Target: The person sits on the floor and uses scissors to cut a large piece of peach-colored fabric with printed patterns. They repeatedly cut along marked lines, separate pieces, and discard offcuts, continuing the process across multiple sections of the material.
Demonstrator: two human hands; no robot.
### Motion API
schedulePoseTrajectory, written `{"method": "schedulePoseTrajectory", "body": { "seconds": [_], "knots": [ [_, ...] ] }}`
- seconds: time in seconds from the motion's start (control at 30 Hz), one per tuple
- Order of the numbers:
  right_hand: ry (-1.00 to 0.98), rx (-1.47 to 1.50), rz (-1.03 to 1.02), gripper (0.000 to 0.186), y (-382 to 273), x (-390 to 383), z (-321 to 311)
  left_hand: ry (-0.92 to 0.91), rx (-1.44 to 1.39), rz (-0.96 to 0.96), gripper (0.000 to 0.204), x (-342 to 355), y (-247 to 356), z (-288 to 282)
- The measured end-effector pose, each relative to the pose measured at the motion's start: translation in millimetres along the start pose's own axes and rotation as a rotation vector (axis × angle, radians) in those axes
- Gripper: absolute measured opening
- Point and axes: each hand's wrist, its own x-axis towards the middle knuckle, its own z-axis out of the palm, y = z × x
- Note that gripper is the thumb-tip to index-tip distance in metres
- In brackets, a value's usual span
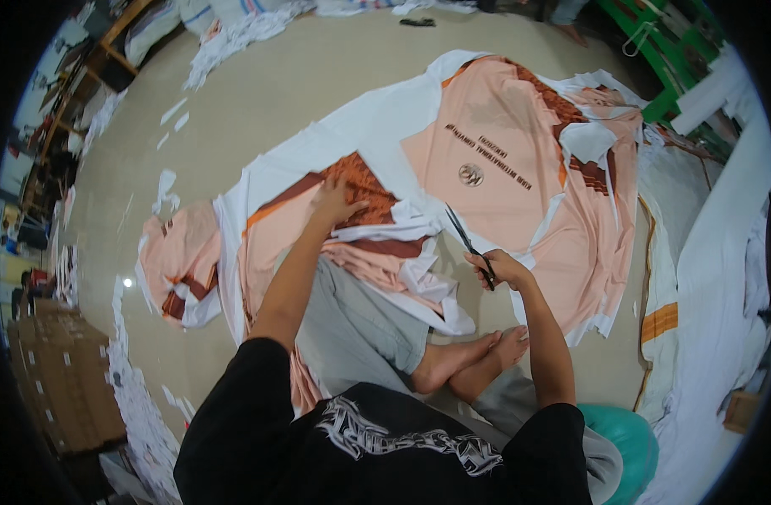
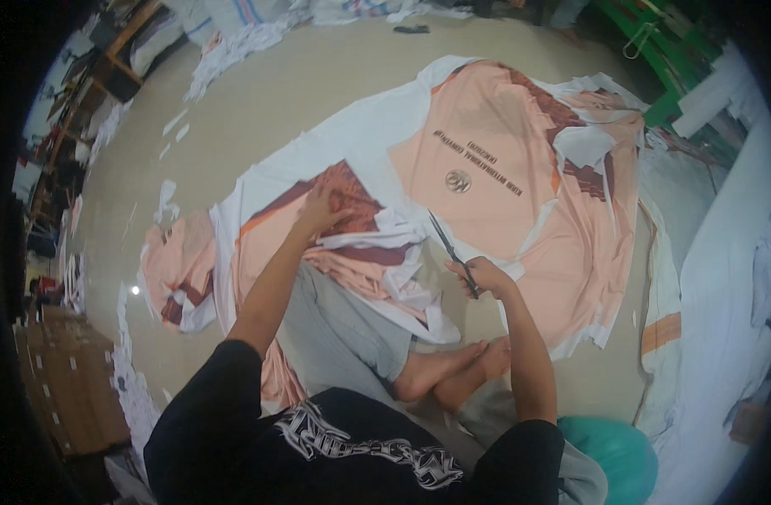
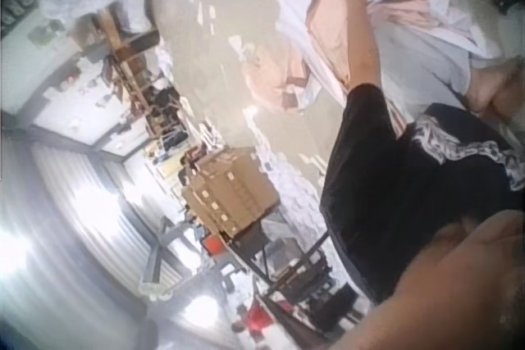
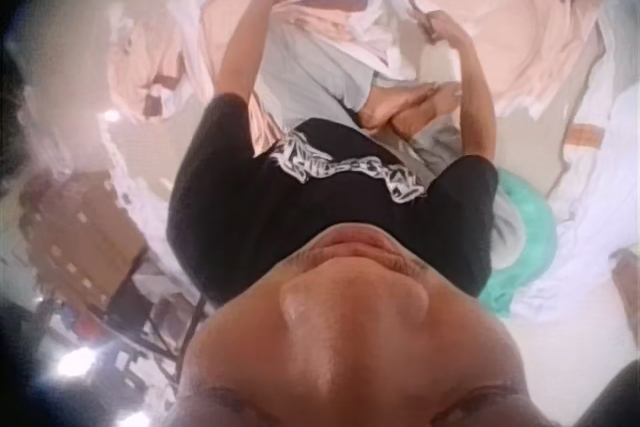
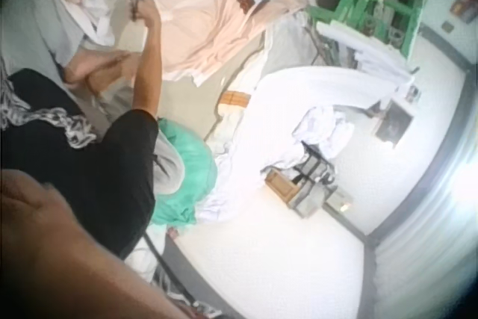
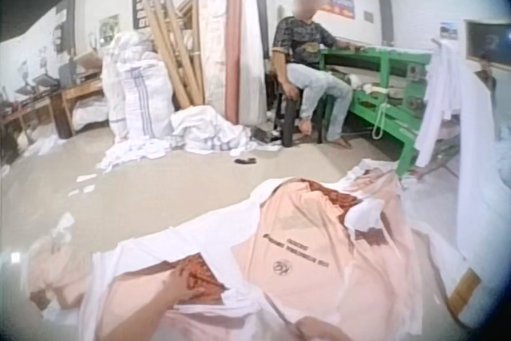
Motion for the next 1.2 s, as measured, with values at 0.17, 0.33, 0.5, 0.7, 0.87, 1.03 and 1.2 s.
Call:
{"method": "schedulePoseTrajectory", "body": {
  "seconds": [0.17, 0.33, 0.5, 0.7, 0.87, 1.03, 1.2],
  "knots": [
    [-0.156, 0.06, 0.097, 0.063, 32, -8, 14, -0.231, 0.025, -0.101, 0.143, -36, 73, 24],
    [-0.255, 0.008, 0.027, 0.061, 40, -11, 7, -0.253, 0.131, 0.15, 0.152, -57, 95, 26],
    [-0.25, 0.023, 0.104, 0.058, 4, 1, 11, -0.181, 0.316, 0.25, 0.13, -79, 118, 51],
    [-0.328, -0.069, 0.169, 0.06, -21, -10, -21, -0.434, 0.315, 0.2, 0.11, -88, 115, 48],
    [-0.225, -0.131, 0.108, 0.056, -28, 30, 15, -0.458, 0.286, 0.214, 0.072, -94, 123, 55],
    [-0.061, -0.144, 0.055, 0.057, -52, 87, 50, -0.526, 0.289, 0.223, 0.093, -96, 120, 34],
    [-0.072, 0.008, 0.025, 0.049, -60, 83, 54, -0.628, 0.21, 0.231, 0.122, -92, 127, 13]
  ]
}}
